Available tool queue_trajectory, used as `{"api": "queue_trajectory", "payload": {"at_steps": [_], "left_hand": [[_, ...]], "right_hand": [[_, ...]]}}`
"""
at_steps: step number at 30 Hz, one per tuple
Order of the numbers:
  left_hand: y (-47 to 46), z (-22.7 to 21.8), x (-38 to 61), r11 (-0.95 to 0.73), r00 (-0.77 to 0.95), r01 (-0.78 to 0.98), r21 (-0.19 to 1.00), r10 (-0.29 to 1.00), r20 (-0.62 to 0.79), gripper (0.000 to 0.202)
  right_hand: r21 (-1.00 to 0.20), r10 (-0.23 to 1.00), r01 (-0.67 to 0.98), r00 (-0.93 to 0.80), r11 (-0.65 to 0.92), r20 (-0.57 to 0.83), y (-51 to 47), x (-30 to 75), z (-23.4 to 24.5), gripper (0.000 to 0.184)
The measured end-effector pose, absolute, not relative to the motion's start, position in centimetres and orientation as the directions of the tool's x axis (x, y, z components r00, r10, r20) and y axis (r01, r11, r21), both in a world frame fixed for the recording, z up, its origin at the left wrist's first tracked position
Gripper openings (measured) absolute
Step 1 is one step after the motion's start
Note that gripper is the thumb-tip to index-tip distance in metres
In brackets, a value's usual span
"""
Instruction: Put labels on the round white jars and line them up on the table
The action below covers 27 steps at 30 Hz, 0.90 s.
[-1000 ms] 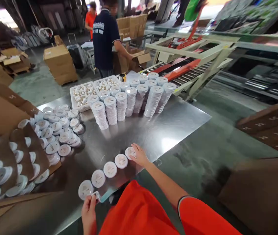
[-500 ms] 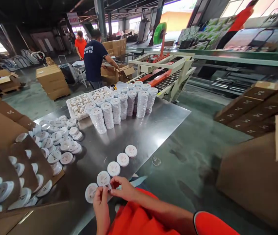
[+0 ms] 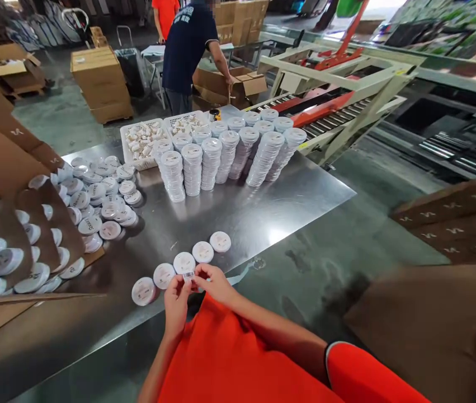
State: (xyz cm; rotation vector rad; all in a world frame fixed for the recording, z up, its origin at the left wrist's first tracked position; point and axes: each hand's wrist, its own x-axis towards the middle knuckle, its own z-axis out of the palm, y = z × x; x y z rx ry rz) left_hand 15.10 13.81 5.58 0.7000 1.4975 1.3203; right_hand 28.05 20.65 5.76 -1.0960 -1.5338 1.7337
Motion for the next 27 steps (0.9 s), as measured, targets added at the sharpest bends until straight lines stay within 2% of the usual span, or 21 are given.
{"api": "queue_trajectory", "payload": {"at_steps": [3, 10, 18, 23, 27], "left_hand": [[14.6, 5.4, 16.6, 0.268, -0.335, -0.194, 0.944, 0.886, -0.321, 0.032], [16.6, 4.4, 20.0, 0.342, -0.426, -0.088, 0.936, 0.836, -0.346, 0.038], [18.6, 1.6, 22.6, 0.4, -0.423, -0.129, 0.907, 0.805, -0.415, 0.045], [19.9, 0.4, 24.3, 0.466, -0.467, 0.037, 0.884, 0.79, -0.397, 0.053], [20.3, -1.2, 25.0, 0.5, -0.503, 0.205, 0.841, 0.791, -0.348, 0.052]], "right_hand": [[-0.982, 0.838, 0.127, -0.513, -0.141, -0.186, 21.3, 29.9, 5.7, 0.021], [-0.964, 0.856, 0.059, -0.448, -0.261, -0.259, 22.8, 32.3, 4.2, 0.018], [-0.959, 0.871, 0.194, -0.411, -0.206, -0.27, 25.5, 34.8, 2.0, 0.015], [-0.952, 0.895, 0.293, -0.395, -0.091, -0.208, 26.6, 36.5, 0.8, 0.016], [-0.946, 0.925, 0.288, -0.299, -0.147, -0.234, 28.9, 38.0, -1.9, 0.02]]}}
